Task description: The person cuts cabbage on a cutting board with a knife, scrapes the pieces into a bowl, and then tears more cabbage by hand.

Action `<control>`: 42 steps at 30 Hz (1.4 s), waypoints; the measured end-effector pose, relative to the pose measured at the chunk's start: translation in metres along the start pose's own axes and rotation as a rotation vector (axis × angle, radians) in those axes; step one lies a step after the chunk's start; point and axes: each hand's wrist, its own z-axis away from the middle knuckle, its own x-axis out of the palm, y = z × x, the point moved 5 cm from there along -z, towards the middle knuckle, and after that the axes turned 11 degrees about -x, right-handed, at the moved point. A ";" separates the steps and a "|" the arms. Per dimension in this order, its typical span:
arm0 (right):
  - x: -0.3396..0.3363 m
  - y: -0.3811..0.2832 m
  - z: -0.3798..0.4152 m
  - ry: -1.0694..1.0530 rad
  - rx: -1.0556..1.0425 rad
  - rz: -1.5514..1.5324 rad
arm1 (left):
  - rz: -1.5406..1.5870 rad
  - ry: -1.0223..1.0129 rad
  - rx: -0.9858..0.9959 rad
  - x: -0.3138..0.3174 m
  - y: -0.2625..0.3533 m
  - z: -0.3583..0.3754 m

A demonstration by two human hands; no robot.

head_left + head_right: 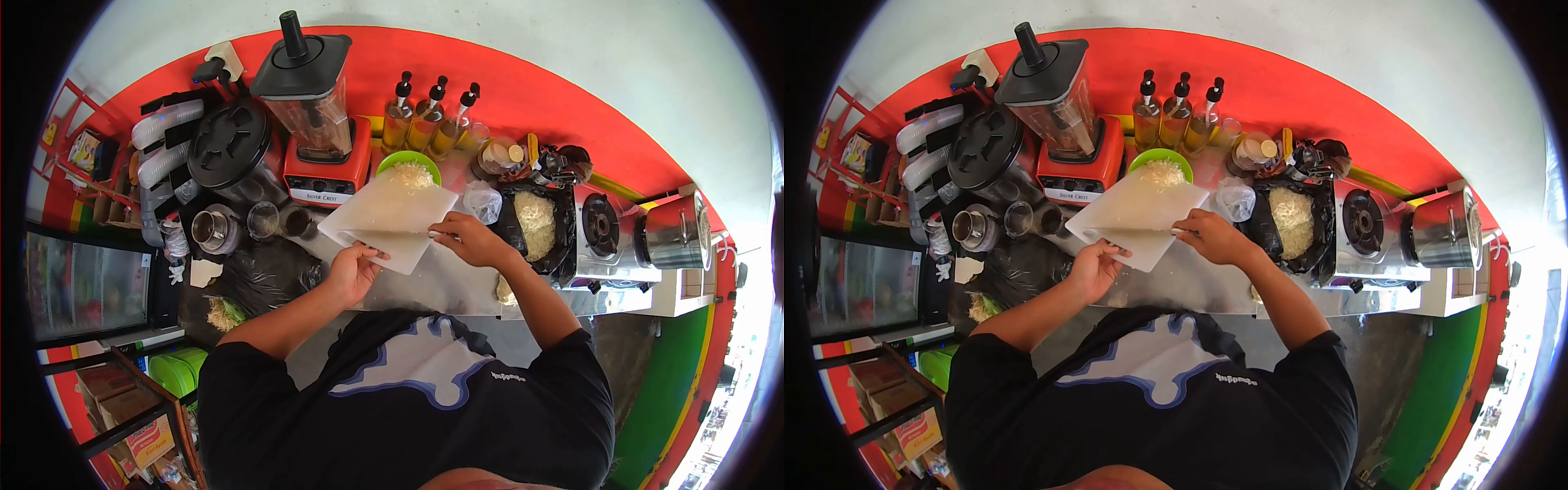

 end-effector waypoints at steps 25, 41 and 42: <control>-0.009 0.133 -0.035 0.255 0.222 0.336 | 0.001 0.090 0.081 0.012 0.009 0.001; -0.007 0.030 0.015 0.127 0.065 0.122 | -0.051 0.025 0.094 0.010 0.009 -0.001; -0.005 0.048 0.016 0.139 0.070 0.122 | -0.098 0.030 0.088 0.009 0.010 0.001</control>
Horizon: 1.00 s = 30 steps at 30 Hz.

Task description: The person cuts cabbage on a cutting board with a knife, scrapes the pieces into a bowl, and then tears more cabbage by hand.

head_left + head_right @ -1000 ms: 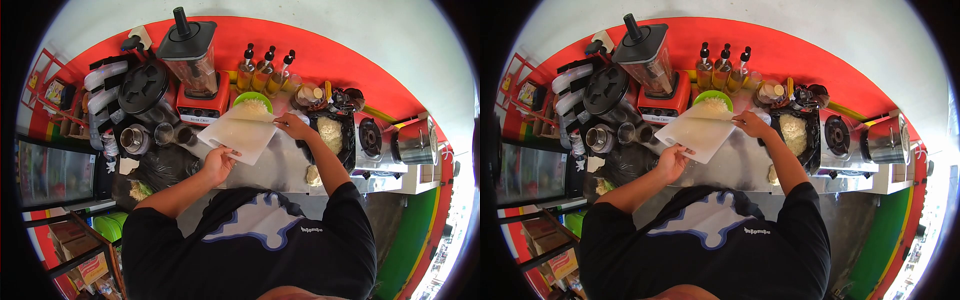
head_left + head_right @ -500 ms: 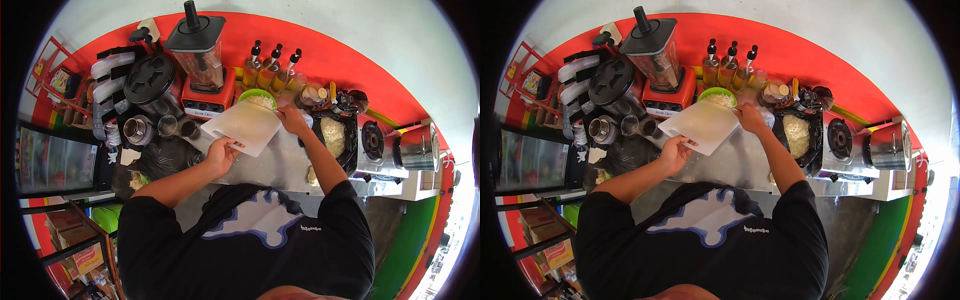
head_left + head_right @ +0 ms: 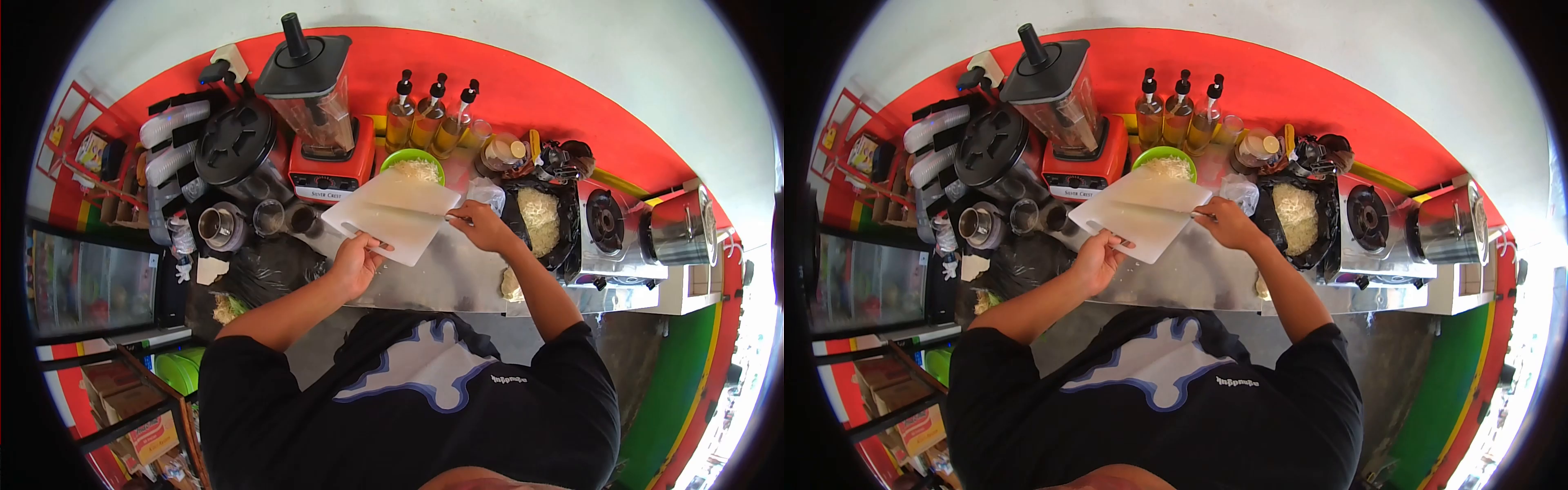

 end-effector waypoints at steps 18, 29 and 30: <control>0.043 0.087 -0.001 0.245 0.316 0.129 | -0.188 0.082 -0.138 -0.038 0.025 0.062; 0.020 0.031 0.096 0.408 0.343 0.220 | -0.318 0.080 -0.057 -0.043 -0.006 0.090; 0.019 0.030 0.111 0.416 0.380 0.251 | -0.339 0.070 -0.073 -0.048 -0.015 0.086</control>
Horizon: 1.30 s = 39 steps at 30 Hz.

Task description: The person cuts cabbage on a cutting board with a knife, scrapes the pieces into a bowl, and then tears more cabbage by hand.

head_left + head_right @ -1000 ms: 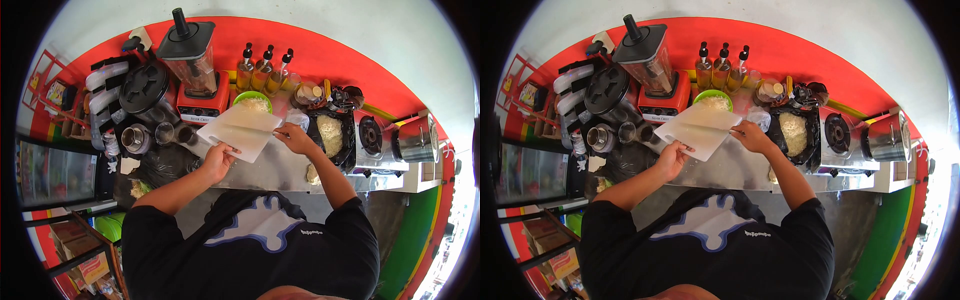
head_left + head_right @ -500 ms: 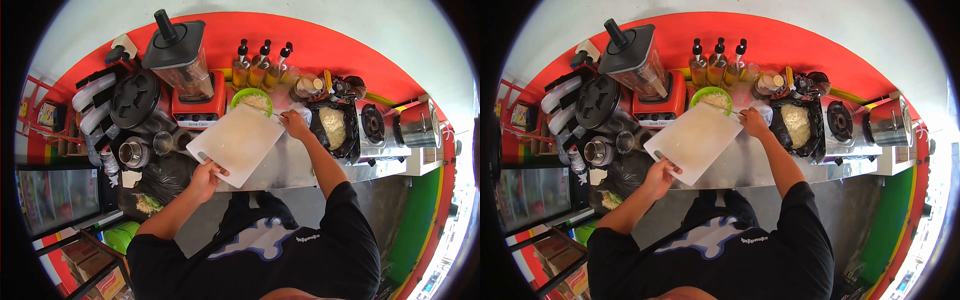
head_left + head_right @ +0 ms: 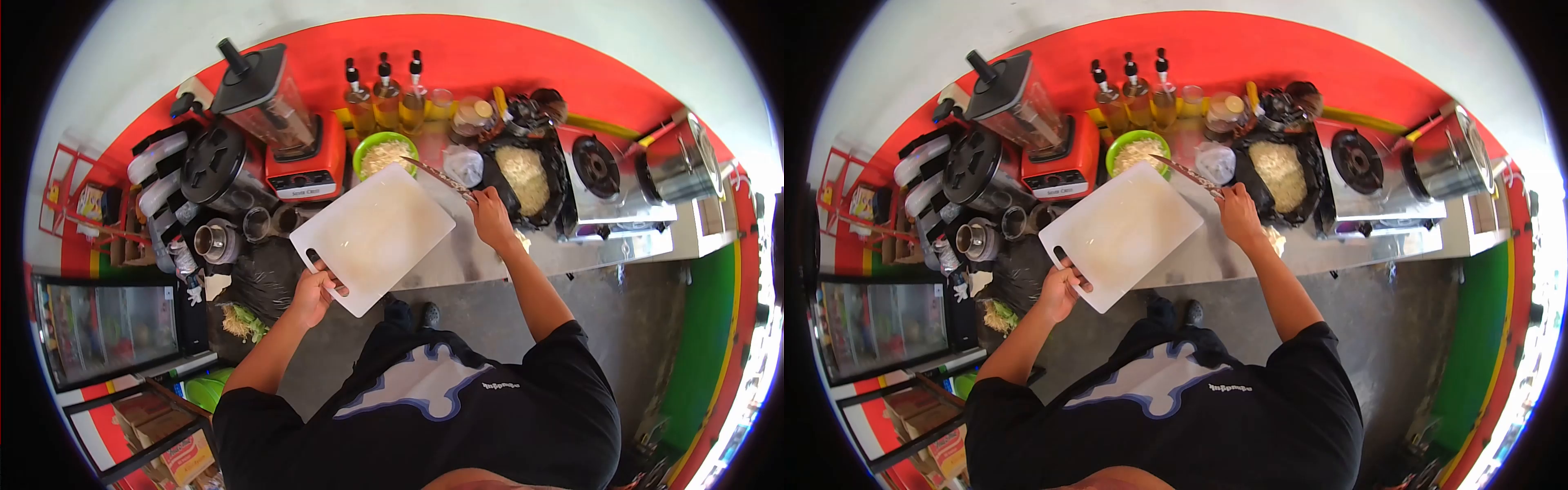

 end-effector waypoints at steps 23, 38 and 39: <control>-0.019 -0.002 0.159 -0.116 0.348 0.060 | -0.293 -0.109 -0.215 0.035 -0.078 -0.132; 0.043 0.017 0.138 -0.193 0.374 0.193 | -0.677 0.261 -0.153 0.011 -0.061 -0.144; 0.039 0.018 0.138 -0.206 0.378 0.180 | -0.680 0.256 -0.151 0.008 -0.063 -0.147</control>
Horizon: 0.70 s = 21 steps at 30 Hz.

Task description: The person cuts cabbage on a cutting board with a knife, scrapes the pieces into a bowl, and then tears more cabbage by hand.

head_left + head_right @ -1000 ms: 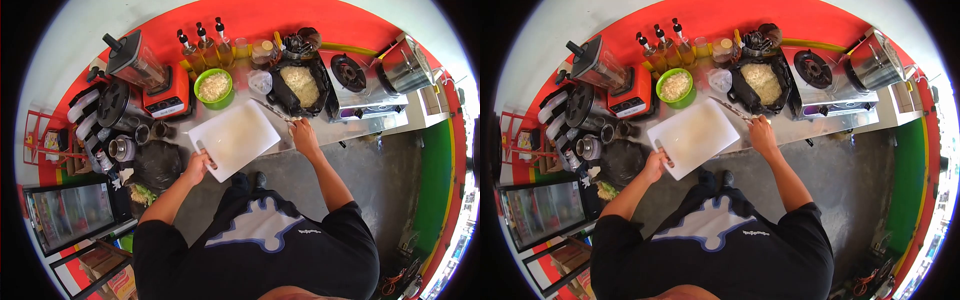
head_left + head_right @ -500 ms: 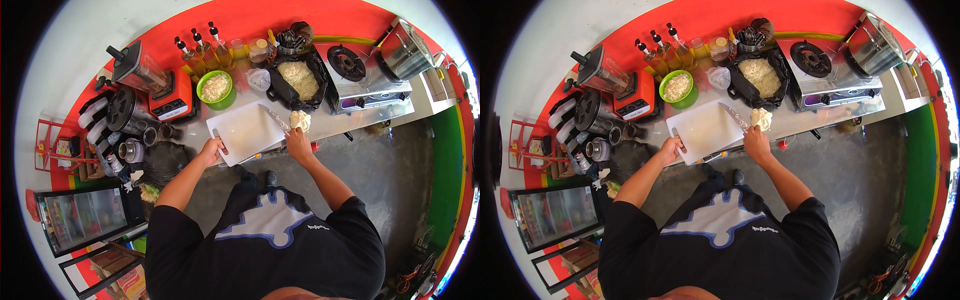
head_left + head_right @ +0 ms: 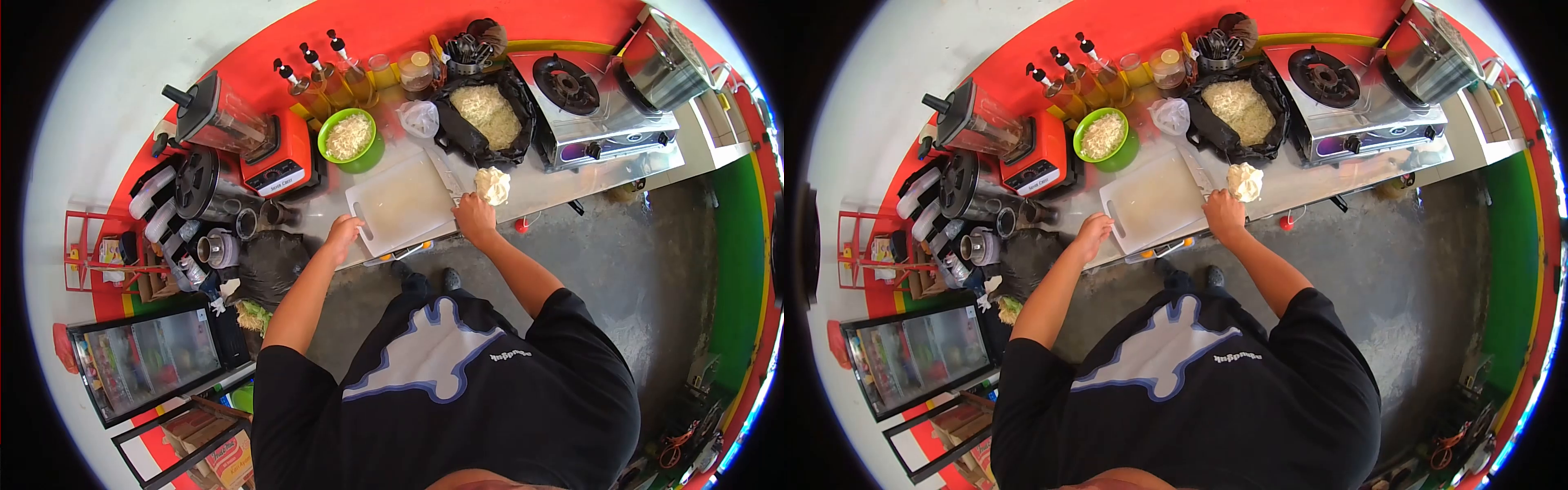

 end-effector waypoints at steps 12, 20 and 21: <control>-0.057 0.074 0.023 0.413 0.059 -0.134 | -0.205 -0.156 0.188 0.114 0.072 0.003; -0.021 0.101 0.022 0.461 0.033 -0.497 | -0.634 -0.127 0.581 0.260 0.095 -0.014; -0.020 0.103 0.023 0.465 0.029 -0.531 | -0.721 -0.081 0.557 0.271 0.098 -0.019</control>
